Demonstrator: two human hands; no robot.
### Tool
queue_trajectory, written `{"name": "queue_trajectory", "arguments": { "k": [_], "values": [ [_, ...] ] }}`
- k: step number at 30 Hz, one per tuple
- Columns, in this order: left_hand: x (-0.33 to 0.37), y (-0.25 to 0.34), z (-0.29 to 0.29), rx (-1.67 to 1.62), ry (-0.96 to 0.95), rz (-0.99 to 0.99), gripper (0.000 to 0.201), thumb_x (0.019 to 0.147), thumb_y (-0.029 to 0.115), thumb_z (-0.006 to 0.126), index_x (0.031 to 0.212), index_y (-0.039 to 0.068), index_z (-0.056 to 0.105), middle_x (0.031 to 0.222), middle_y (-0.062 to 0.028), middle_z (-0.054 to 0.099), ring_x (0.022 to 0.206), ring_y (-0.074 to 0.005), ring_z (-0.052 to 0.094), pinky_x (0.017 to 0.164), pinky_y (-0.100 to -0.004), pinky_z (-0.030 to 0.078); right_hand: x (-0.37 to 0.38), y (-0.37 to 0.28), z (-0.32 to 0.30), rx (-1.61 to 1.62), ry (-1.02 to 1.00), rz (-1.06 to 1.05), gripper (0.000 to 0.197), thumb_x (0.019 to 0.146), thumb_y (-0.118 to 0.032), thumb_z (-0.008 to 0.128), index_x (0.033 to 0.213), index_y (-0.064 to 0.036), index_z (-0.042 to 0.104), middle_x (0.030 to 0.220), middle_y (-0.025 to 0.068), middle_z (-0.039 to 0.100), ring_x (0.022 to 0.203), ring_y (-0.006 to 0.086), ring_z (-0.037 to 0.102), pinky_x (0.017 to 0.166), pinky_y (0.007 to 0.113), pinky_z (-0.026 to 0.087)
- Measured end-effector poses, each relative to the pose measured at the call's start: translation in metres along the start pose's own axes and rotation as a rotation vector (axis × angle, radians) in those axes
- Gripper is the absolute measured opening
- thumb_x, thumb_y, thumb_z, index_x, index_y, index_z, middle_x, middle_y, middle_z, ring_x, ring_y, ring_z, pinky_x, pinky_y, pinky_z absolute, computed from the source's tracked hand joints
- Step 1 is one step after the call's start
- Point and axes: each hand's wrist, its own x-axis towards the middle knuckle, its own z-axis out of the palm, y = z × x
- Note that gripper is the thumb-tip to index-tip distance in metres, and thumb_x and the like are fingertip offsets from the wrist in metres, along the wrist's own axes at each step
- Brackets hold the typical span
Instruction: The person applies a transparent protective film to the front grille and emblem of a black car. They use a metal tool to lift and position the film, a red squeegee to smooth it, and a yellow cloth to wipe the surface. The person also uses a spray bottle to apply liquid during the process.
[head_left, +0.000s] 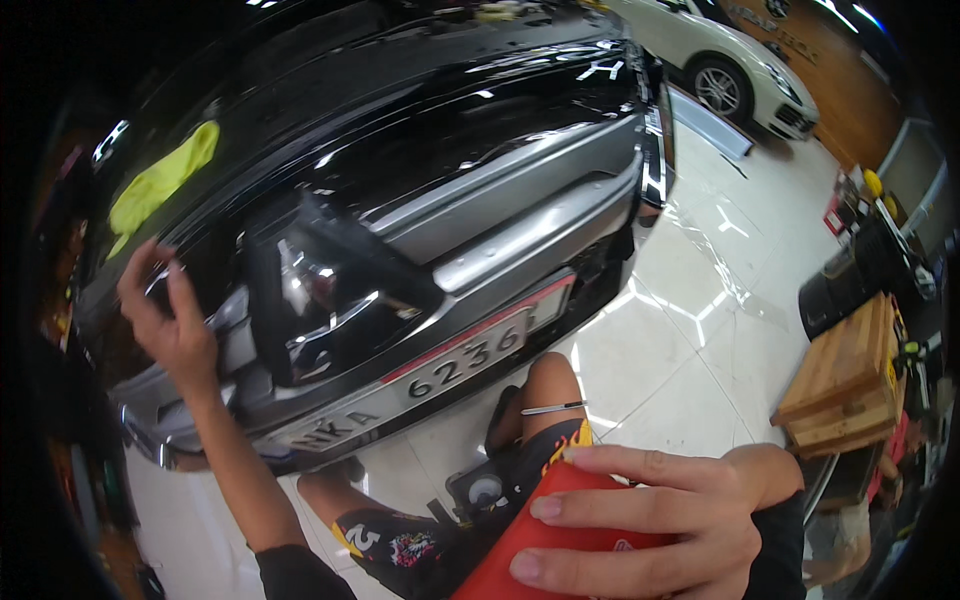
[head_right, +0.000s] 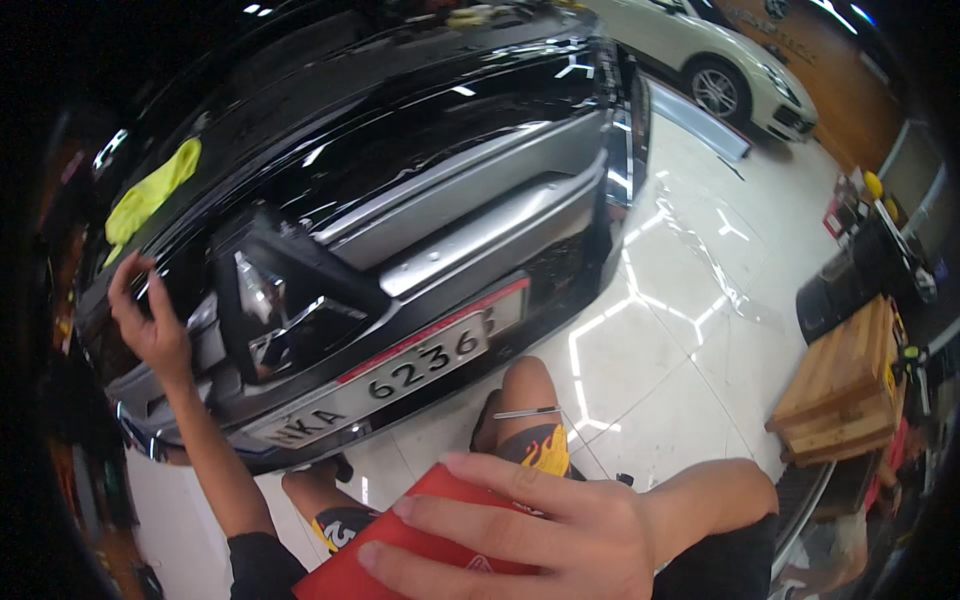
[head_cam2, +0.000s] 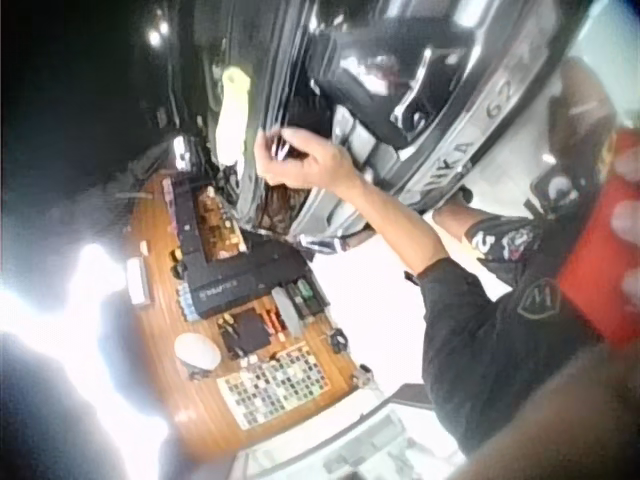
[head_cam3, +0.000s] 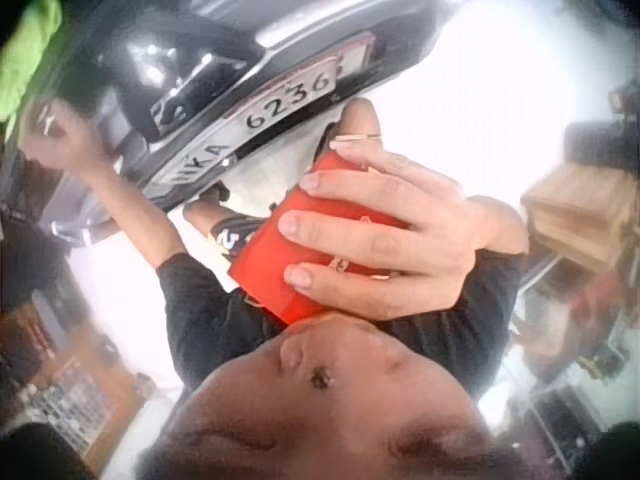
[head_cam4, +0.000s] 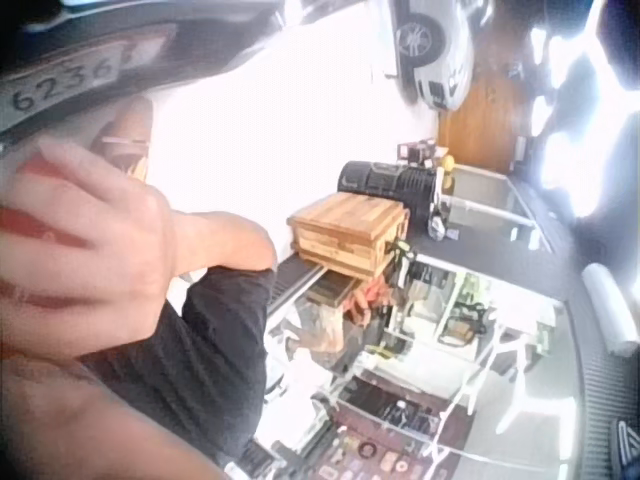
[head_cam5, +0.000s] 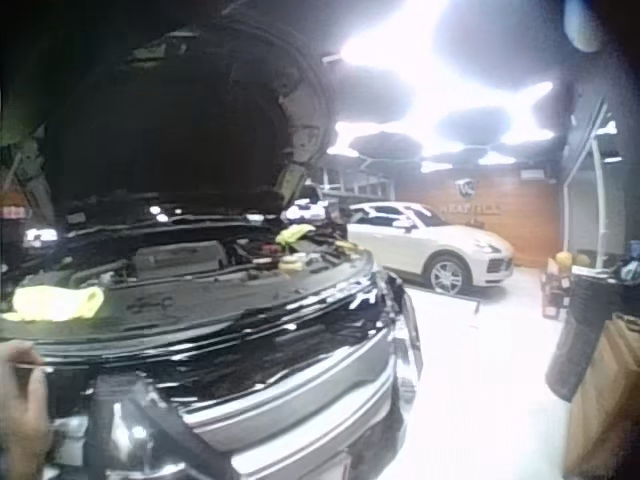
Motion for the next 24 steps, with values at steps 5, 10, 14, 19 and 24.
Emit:
{"name": "queue_trajectory", "arguments": {
  "k": [5,10,14,19,24],
  "values": [
    [0.062,-0.008,0.011,0.111,-0.136,0.054,0.030,0.101,0.015,0.068,0.126,-0.001,0.070,0.125,-0.0162,0.069,0.118,-0.0324,0.066,0.109,-0.0406,0.046,-0.012,0.049,0.001,-0.069,-0.221,0.311,0.041,0.082,-0.015,0.085,0.119,0.0003,0.074,0.112,0.0186,0.075,0.091,0.0312,0.075,0.076,0.037,0.060],
    [0.170,-0.141,0.028,0.689,-0.673,-0.242,0.039,0.091,0.032,0.075,0.123,0.012,0.078,0.123,-0.0210,0.074,0.124,-0.0390,0.067,0.105,-0.0456,0.052,0.019,0.069,0.010,-0.062,-0.065,0.330,0.031,0.085,0.000,0.075,0.116,0.0015,0.073,0.110,0.0188,0.075,0.092,0.0347,0.075,0.078,0.038,0.060],
    [0.201,-0.132,0.069,0.619,-0.568,-0.222,0.023,0.087,0.013,0.063,0.103,0.005,0.077,0.105,-0.0255,0.075,0.108,-0.0428,0.072,0.095,-0.0496,0.056,0.037,0.083,-0.016,-0.209,0.097,0.368,0.022,0.091,0.000,0.069,0.113,0.0013,0.074,0.107,0.0167,0.077,0.090,0.0263,0.076,0.077,0.033,0.059],
    [0.223,-0.180,0.082,0.688,-0.711,0.030,0.030,0.090,0.018,0.070,0.114,0.001,0.075,0.120,-0.0275,0.073,0.116,-0.0444,0.070,0.101,-0.0468,0.056,0.060,0.110,-0.049,0.008,0.363,0.514,0.023,0.100,-0.012,0.067,0.117,0.0005,0.075,0.097,0.0073,0.076,0.087,0.0111,0.068,0.077,0.026,0.054],
    [0.221,-0.179,0.052,0.780,-0.493,-0.235,0.033,0.094,0.029,0.073,0.114,0.002,0.075,0.120,-0.0277,0.073,0.117,-0.0449,0.069,0.100,-0.0524,0.056,0.047,0.109,-0.087,0.000,0.387,0.667,0.024,0.101,-0.016,0.068,0.117,-0.0004,0.075,0.094,0.0028,0.073,0.082,0.0079,0.064,0.074,0.024,0.050]
  ]
}}
